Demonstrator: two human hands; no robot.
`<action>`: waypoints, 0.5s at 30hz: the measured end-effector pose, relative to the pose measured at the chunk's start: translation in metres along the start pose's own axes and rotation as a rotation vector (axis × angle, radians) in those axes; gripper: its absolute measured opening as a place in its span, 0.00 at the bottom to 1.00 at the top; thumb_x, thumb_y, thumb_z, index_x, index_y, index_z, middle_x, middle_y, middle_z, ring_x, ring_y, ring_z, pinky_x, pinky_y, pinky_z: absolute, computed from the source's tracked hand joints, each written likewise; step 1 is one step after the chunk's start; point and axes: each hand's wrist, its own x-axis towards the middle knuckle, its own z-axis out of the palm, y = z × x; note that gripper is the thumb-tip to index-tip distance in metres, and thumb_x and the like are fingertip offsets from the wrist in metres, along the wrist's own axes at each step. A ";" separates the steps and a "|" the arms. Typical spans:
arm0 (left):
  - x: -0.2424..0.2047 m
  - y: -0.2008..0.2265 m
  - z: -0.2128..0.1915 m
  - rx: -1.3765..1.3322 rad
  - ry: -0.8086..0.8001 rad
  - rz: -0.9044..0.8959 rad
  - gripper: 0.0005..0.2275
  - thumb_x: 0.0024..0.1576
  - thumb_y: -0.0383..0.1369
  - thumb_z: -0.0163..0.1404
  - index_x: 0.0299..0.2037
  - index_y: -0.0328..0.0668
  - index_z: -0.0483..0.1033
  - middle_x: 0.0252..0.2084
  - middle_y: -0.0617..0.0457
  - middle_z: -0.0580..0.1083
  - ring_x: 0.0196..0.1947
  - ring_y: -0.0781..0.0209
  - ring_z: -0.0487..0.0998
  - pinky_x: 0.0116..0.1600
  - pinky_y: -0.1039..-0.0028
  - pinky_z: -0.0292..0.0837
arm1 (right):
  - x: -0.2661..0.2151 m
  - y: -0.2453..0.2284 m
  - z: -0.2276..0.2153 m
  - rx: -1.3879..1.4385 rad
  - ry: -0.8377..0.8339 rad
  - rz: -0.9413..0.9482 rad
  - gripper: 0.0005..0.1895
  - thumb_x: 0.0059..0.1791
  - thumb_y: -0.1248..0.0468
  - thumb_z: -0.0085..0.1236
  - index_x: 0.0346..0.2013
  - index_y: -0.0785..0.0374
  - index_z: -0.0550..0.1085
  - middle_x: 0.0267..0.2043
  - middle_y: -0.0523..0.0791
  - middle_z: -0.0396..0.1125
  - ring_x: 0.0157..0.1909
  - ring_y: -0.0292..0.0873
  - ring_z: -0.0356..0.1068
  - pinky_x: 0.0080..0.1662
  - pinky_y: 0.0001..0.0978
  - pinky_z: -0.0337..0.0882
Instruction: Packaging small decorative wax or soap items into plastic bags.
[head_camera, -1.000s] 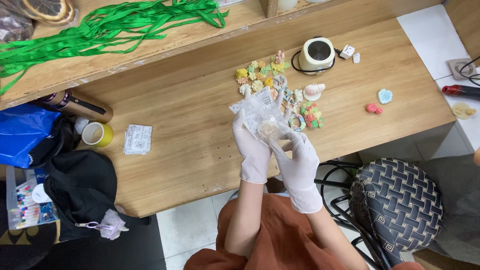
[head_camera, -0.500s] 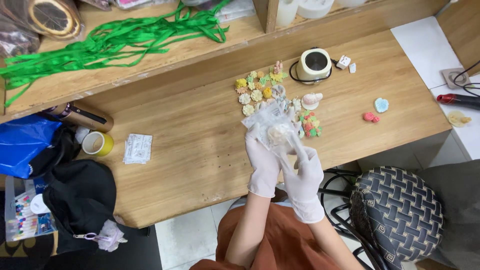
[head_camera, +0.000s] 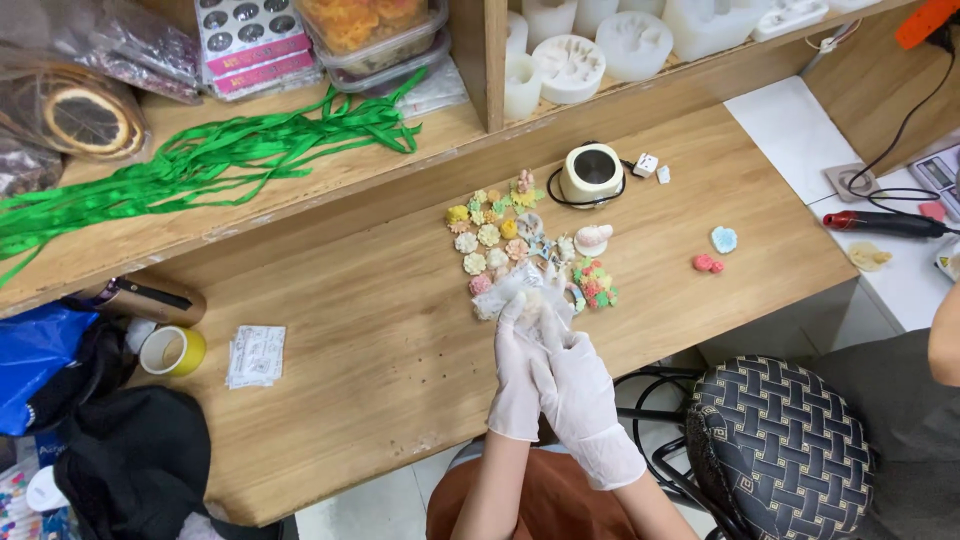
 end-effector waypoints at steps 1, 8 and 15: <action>0.001 0.001 -0.002 0.004 -0.002 -0.026 0.30 0.59 0.42 0.49 0.70 0.32 0.62 0.69 0.39 0.67 0.67 0.45 0.67 0.67 0.57 0.62 | -0.001 0.003 0.002 0.049 0.023 -0.032 0.36 0.49 0.55 0.53 0.72 0.55 0.60 0.44 0.57 0.66 0.42 0.59 0.69 0.42 0.49 0.71; -0.015 0.022 -0.042 0.110 0.117 -0.191 0.27 0.60 0.41 0.49 0.66 0.30 0.66 0.65 0.39 0.71 0.65 0.43 0.71 0.68 0.56 0.68 | -0.031 0.032 0.009 0.318 0.241 0.009 0.26 0.45 0.64 0.64 0.59 0.54 0.74 0.34 0.46 0.69 0.30 0.45 0.69 0.35 0.37 0.71; -0.068 0.029 -0.116 0.144 0.212 -0.490 0.24 0.58 0.41 0.46 0.64 0.43 0.69 0.64 0.45 0.72 0.63 0.48 0.72 0.65 0.51 0.65 | -0.046 0.077 0.026 0.257 0.265 -0.160 0.22 0.41 0.64 0.70 0.49 0.57 0.74 0.38 0.44 0.70 0.33 0.43 0.70 0.36 0.34 0.71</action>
